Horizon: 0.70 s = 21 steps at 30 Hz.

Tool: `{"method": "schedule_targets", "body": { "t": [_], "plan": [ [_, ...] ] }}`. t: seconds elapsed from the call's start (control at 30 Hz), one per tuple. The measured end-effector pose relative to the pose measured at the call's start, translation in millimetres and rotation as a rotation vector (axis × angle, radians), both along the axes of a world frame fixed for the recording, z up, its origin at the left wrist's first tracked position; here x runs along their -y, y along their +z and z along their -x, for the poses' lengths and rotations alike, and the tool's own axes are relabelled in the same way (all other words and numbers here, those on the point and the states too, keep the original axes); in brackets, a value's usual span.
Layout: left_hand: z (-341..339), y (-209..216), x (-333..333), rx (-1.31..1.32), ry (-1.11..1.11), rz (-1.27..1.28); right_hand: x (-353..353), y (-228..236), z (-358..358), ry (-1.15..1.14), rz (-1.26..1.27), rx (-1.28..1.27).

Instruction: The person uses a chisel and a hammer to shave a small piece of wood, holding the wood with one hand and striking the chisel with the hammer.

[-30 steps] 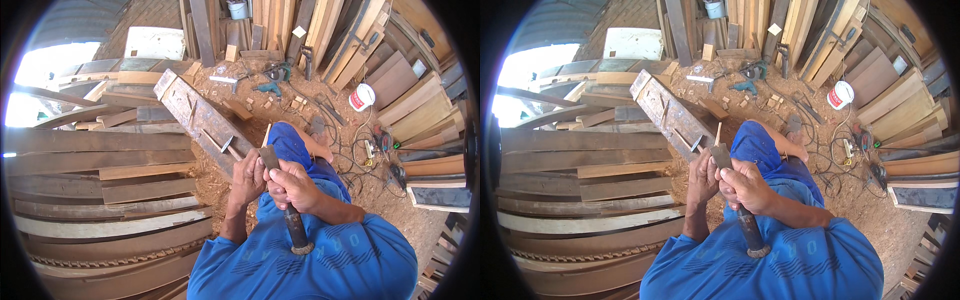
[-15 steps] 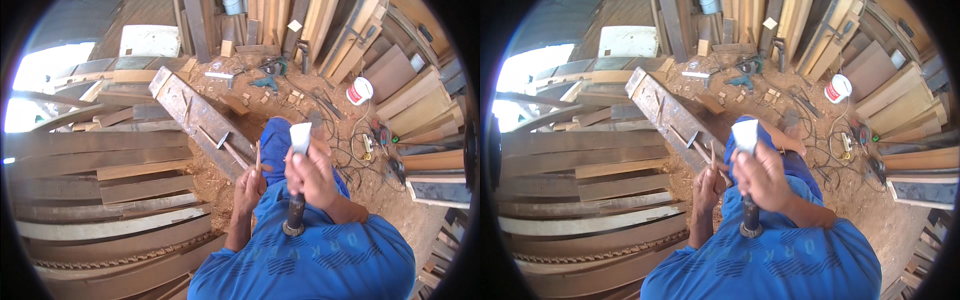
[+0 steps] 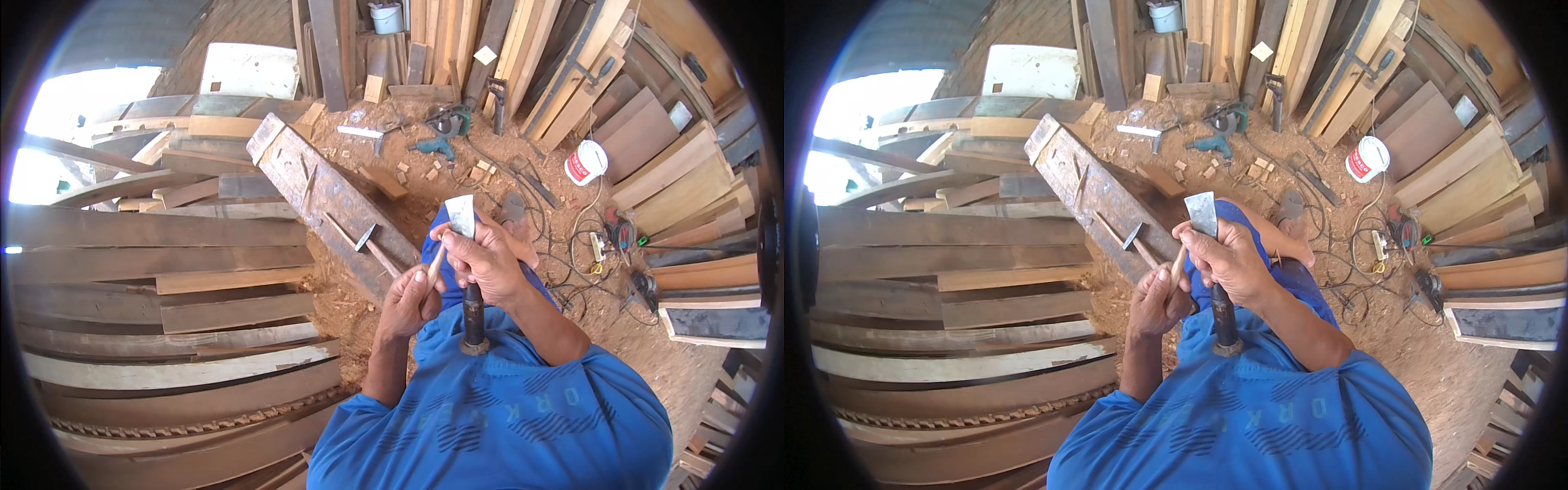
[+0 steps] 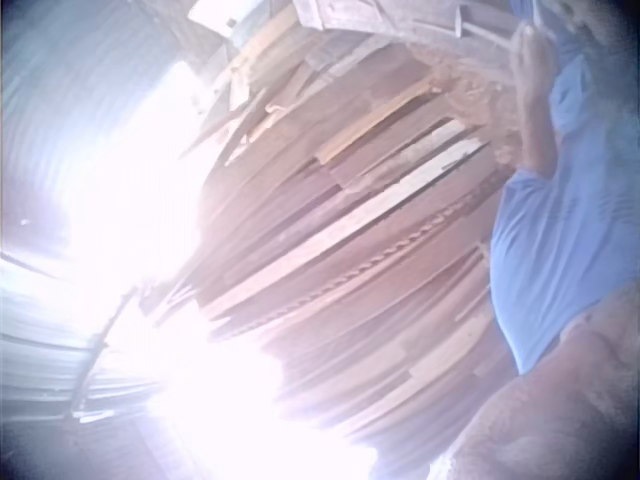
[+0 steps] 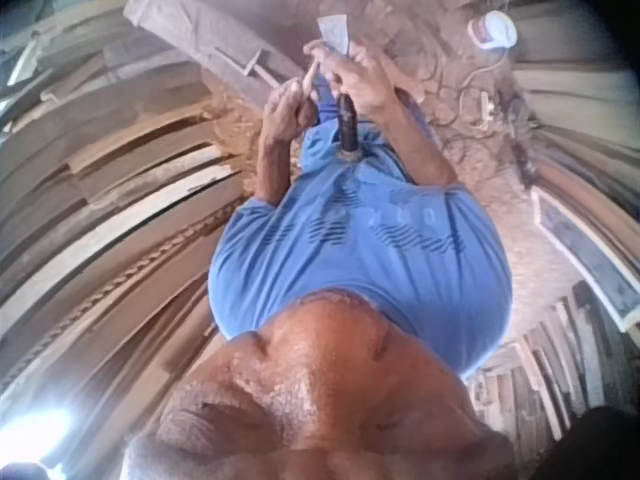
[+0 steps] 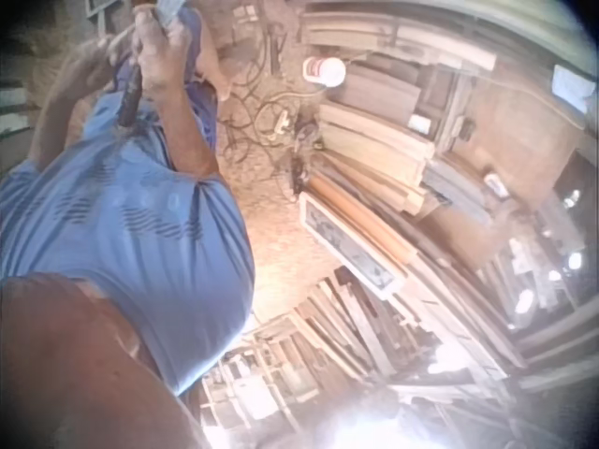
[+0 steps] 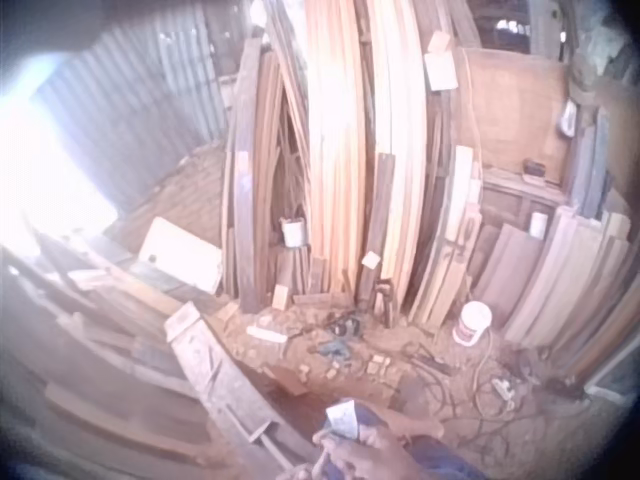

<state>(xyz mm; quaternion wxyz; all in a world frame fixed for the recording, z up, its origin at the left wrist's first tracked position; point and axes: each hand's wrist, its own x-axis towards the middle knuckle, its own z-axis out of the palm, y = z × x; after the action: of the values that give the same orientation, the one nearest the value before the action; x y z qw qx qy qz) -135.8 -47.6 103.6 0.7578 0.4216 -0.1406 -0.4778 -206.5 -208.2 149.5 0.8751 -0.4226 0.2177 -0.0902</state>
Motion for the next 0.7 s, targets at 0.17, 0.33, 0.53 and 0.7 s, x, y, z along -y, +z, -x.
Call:
{"method": "schedule_targets", "body": {
  "t": [0.17, 0.33, 0.53, 0.7],
  "plan": [
    [1.9, -15.3, -13.9, 0.019, -0.097, -0.039, 0.8, -17.3, -8.7, -0.124, 0.039, -0.073],
    [-4.0, -29.6, -21.1, -0.154, 0.102, -0.037, 24.6, -32.6, -13.0, -0.177, 0.020, -0.138],
    [-32.2, -27.3, -17.7, -0.295, 0.164, 0.069, -8.3, -35.2, -21.4, -0.057, -0.113, -0.121],
    [-42.5, -30.6, -4.7, -0.234, 0.241, 0.130, -10.8, -25.9, -34.4, 0.019, -0.277, -0.067]
  ]
}}
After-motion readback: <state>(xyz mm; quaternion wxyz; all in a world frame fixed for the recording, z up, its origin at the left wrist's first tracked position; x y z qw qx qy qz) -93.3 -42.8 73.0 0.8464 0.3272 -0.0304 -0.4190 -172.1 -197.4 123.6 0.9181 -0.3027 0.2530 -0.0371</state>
